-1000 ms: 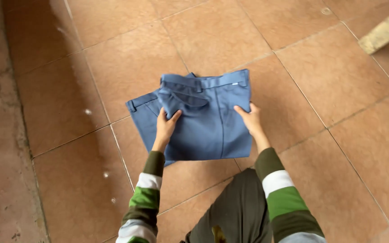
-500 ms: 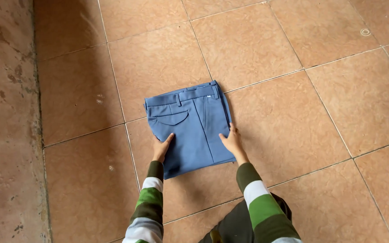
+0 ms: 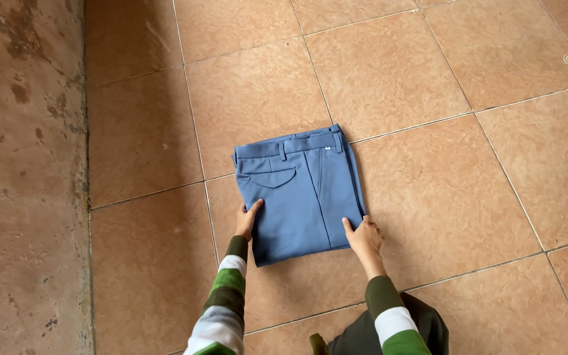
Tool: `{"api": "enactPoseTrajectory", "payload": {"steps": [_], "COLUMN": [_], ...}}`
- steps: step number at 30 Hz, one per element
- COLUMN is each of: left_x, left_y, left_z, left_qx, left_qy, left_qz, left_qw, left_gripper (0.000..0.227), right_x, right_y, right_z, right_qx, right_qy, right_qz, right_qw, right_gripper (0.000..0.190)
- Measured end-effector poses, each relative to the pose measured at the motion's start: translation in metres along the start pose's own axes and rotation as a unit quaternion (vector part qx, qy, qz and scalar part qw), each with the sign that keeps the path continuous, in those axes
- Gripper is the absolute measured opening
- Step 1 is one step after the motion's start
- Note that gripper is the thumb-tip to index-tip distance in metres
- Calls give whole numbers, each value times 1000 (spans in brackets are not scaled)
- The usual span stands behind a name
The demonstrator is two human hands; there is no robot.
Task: Folding blue trousers into a compact rectangular shape on the floor.
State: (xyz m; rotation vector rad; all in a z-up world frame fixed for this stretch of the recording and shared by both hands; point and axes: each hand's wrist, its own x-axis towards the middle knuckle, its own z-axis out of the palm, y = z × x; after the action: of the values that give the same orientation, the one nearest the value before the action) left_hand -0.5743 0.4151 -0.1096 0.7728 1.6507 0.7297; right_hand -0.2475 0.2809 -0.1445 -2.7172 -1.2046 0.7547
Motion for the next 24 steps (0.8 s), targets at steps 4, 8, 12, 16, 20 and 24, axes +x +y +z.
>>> {"api": "enactPoseTrajectory", "payload": {"steps": [4,8,12,16,20,24], "left_x": [32,38,27,22,1,10], "left_y": [-28,-28,-21,-21,-6,-64], "left_z": [-2,1,3,4,13,49], "left_qx": [33,0,-31,-10,61,149], "left_qy": [12,34,36,37,97,315], "left_qz": [3,16,33,26,61,352], "left_qw": [999,999,998,999,992,869], "left_gripper": [71,56,51,58,69,82], "right_x": [6,30,40,26,-6,-16], "right_y": [10,8,13,7,-37,-75], "right_z": [-17,-23,-9,4,-34,-50], "right_qx": [38,78,72,78,52,20], "right_qy": [-57,-39,1,0,73,194], "right_qz": [-10,-46,-20,39,42,-143], "right_qw": [998,995,997,996,995,970], "right_gripper": [79,61,54,56,57,74]}}
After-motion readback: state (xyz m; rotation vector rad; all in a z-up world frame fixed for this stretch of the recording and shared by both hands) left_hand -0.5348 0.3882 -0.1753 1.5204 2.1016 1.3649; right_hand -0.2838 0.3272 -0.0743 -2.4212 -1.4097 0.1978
